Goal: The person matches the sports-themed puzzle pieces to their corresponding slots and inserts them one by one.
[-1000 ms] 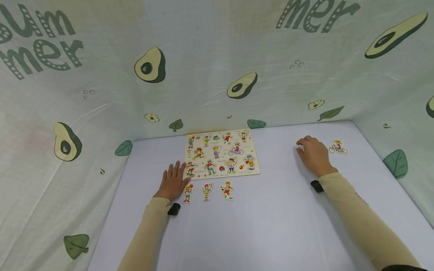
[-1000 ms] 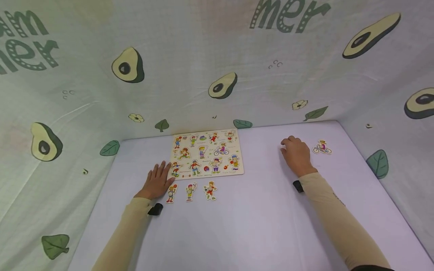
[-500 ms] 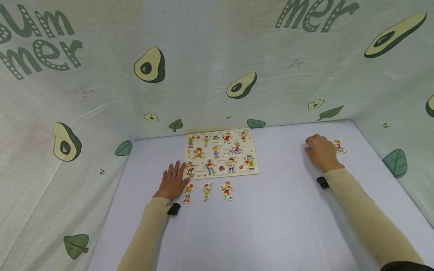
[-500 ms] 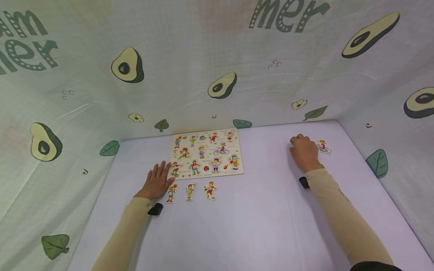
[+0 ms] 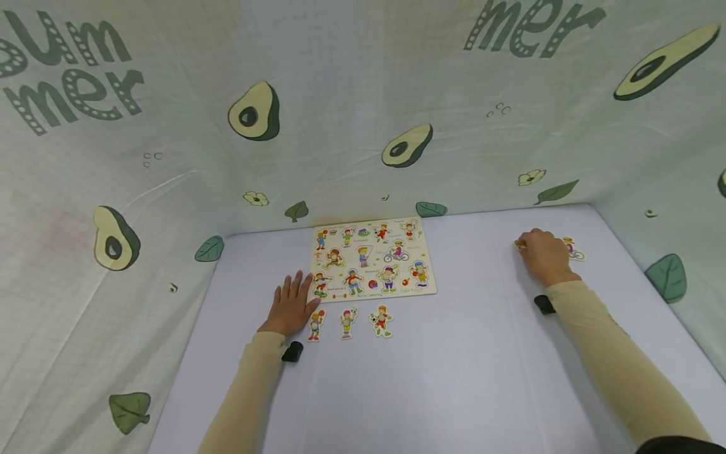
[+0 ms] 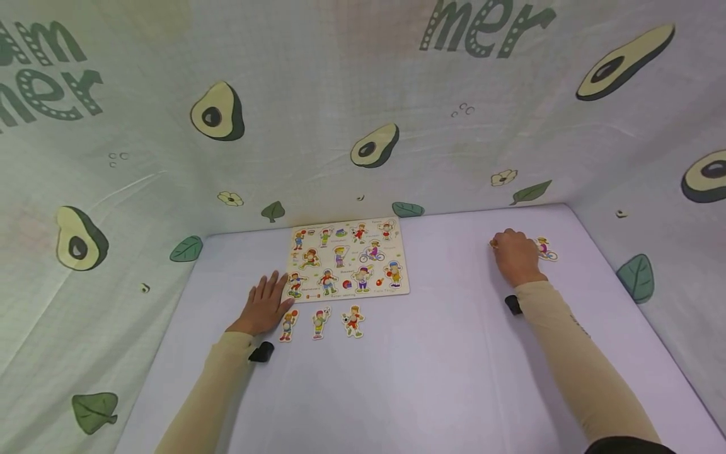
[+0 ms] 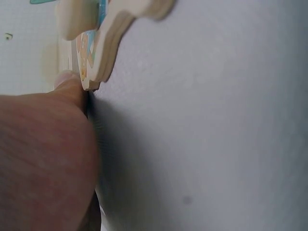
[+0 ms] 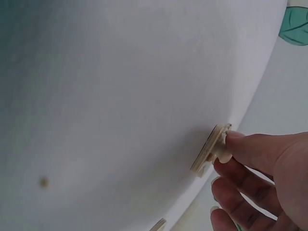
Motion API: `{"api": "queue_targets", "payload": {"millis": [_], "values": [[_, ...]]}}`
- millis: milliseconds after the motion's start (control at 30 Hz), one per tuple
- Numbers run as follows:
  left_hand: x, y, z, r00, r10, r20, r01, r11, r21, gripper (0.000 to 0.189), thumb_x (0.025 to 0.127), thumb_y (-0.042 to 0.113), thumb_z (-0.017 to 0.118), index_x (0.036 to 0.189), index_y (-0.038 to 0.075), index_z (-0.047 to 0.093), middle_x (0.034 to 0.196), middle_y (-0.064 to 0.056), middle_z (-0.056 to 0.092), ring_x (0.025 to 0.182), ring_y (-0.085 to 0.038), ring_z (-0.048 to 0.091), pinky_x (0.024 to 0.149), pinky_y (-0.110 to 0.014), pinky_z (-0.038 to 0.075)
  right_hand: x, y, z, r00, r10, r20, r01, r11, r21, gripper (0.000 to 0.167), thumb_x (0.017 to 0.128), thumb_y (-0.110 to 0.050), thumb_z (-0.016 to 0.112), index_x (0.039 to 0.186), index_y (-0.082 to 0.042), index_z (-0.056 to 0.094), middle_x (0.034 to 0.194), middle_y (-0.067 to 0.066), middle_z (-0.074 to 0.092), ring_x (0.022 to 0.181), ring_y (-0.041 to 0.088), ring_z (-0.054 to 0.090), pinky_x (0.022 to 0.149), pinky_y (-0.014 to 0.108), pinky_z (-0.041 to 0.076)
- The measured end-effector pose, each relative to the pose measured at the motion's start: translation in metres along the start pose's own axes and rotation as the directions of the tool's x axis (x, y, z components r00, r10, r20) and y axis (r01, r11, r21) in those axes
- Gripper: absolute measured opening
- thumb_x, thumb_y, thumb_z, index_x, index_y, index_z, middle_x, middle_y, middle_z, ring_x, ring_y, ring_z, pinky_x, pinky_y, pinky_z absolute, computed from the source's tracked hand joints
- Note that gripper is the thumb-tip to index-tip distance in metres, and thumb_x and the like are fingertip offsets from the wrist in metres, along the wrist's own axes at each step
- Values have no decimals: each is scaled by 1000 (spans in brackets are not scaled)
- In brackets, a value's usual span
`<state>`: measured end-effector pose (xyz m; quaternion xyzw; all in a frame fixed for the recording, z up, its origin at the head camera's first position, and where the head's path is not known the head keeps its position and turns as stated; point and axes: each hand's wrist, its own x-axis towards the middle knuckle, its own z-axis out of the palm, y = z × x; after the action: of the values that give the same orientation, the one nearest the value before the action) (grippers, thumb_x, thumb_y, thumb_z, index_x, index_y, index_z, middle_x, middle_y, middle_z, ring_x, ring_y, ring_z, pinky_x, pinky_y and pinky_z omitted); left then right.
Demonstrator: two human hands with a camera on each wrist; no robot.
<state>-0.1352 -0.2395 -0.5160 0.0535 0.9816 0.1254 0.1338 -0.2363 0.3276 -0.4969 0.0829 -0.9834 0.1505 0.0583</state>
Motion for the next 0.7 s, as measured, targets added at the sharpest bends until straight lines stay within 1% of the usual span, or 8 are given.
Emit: {"api": "queue_targets", "payload": {"millis": [67, 200, 333, 400, 567, 700], "values": [[-1, 1, 0, 1000, 3, -6, -3, 1000, 1, 70, 113, 39, 45, 167, 2, 20, 174, -29, 9, 160, -53, 4, 127, -69, 5, 0, 0, 0, 1000, 3, 8, -3, 1000, 8, 18, 93, 4, 70, 109, 13, 73, 100, 34, 70, 92, 57, 66, 71, 66, 54], [0, 0, 0, 1000, -15, 13, 14, 1000, 16, 71, 113, 38, 47, 168, 2, 19, 175, -27, 7, 160, -53, 3, 127, -69, 5, 3, 1, 0, 1000, 6, 24, -6, 1000, 17, 16, 94, 4, 68, 106, 13, 73, 100, 34, 71, 91, 57, 67, 72, 66, 54], [1, 1, 0, 998, -36, 41, 35, 999, 28, 74, 113, 40, 46, 169, 4, 14, 176, -25, 3, 161, -51, -1, 128, -67, 4, 3, 2, -3, 998, 30, 57, -30, 1000, 9, 16, 94, 3, 70, 106, 14, 72, 101, 34, 70, 92, 56, 67, 71, 65, 54], [1, 1, 0, 998, -39, 42, 38, 999, 29, 74, 114, 41, 45, 170, 4, 13, 176, -25, 2, 161, -50, -2, 128, -67, 3, 2, 1, -5, 996, 52, 75, -53, 999, 7, 17, 94, 3, 71, 108, 13, 72, 102, 33, 70, 93, 56, 68, 69, 64, 53], [0, 2, 0, 999, -30, 15, 30, 999, 20, 72, 113, 38, 47, 169, 3, 17, 175, -26, 5, 160, -51, 2, 128, -67, 4, 2, 2, -5, 992, 88, 89, -90, 996, 14, 16, 94, 4, 70, 108, 11, 72, 99, 30, 72, 90, 52, 68, 62, 62, 50], [-1, 3, 0, 1000, -19, -5, 19, 1000, 13, 71, 113, 37, 48, 168, 3, 20, 175, -27, 8, 160, -52, 4, 128, -68, 5, 2, 2, -3, 994, 71, 88, -73, 997, 19, 14, 95, 3, 70, 107, 11, 72, 98, 30, 72, 88, 50, 68, 65, 62, 51]]}}
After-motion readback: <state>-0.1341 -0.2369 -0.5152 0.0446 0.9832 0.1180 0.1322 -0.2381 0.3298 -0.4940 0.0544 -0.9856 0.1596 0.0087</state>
